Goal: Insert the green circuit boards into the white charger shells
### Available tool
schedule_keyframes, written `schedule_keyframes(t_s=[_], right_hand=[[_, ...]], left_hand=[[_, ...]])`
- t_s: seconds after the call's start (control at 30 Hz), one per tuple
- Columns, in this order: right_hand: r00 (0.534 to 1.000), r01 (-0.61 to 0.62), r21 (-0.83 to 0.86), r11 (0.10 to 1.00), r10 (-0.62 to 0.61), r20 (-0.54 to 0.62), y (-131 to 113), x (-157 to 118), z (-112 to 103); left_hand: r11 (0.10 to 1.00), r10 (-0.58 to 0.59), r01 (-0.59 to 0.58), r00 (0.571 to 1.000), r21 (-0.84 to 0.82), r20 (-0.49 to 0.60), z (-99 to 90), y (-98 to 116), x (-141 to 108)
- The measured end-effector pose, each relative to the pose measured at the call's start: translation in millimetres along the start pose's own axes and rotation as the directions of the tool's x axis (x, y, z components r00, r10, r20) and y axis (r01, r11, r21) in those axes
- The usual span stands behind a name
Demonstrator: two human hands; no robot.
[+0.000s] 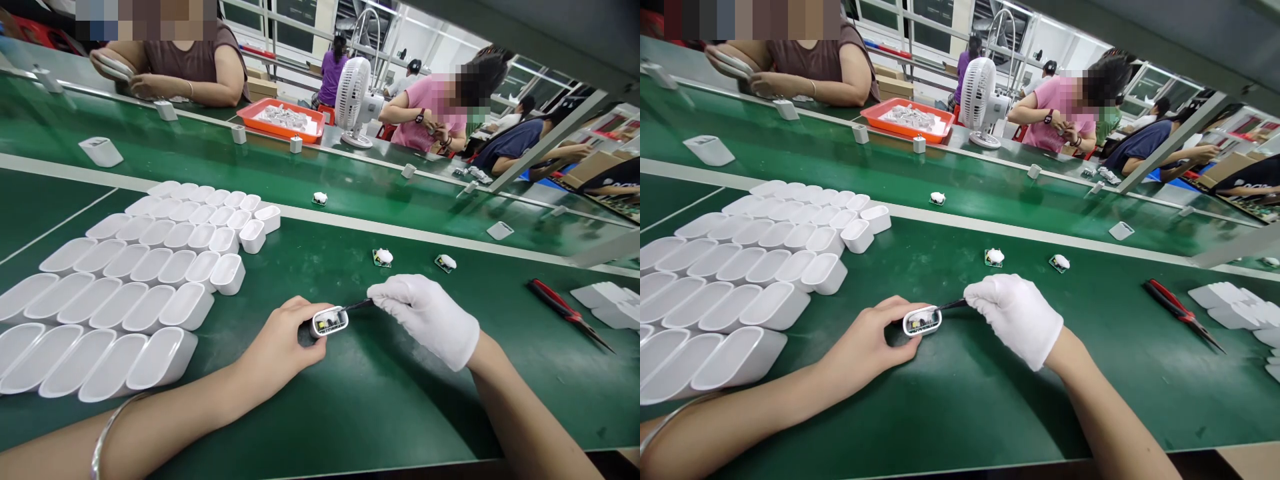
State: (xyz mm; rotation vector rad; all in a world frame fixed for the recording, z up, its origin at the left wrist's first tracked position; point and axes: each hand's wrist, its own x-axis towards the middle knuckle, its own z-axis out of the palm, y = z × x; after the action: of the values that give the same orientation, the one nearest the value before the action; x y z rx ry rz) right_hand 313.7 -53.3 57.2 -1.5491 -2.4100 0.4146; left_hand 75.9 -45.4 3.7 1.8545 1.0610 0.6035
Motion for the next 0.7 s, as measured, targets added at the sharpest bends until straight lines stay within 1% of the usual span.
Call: schedule_keyframes(t_s=[0.23, 0.3, 0.37, 0.43, 0.5, 0.53, 0.57, 0.6, 0.67, 0.7], right_hand=[[0.999, -0.025, 0.005, 1.000, 0.025, 0.027, -1, 0, -1], [0.998, -0.065, 0.037, 0.997, 0.065, -0.017, 1, 0, -1], [0.988, -0.133, 0.049, 0.990, 0.137, -0.073, 5, 0, 0], [0.976, -0.207, -0.021, 0.978, 0.204, -0.081, 9, 2, 3], [0.972, -0.237, -0.156, 0.959, 0.235, -0.031, 9, 4, 7], [0.972, -0.231, -0.215, 0.949, 0.233, -0.017, 6, 5, 10], [0.974, -0.224, -0.253, 0.941, 0.222, -0.036, 2, 5, 13], [0.977, -0.213, -0.263, 0.941, 0.198, -0.085, -5, 6, 16], [0.978, -0.130, -0.212, 0.969, 0.091, -0.185, -24, 6, 25], [0.981, -0.057, -0.164, 0.985, 0.025, -0.191, -34, 6, 31]], left_hand=[[1.000, 0.007, -0.007, 1.000, 0.016, 0.000, -0.9, -1, 1], [1.000, 0.009, -0.009, 1.000, 0.027, 0.004, -0.8, -2, 1], [0.999, 0.022, -0.022, 1.000, 0.041, 0.005, -0.2, -2, 1], [0.997, 0.038, -0.038, 0.999, 0.062, -0.006, 0.8, -1, 0], [0.996, 0.039, -0.035, 0.998, 0.083, -0.039, 1.7, 0, -2], [0.996, 0.031, -0.027, 0.998, 0.089, -0.050, 1.9, 0, -3], [0.995, 0.022, -0.016, 0.998, 0.095, -0.058, 1.8, 1, -5], [0.994, 0.016, -0.009, 0.998, 0.108, -0.066, 1.4, 1, -6], [0.985, 0.029, -0.012, 0.995, 0.172, -0.095, -0.1, 1, -7], [0.975, 0.040, -0.013, 0.992, 0.220, -0.122, -1.2, 1, -7]])
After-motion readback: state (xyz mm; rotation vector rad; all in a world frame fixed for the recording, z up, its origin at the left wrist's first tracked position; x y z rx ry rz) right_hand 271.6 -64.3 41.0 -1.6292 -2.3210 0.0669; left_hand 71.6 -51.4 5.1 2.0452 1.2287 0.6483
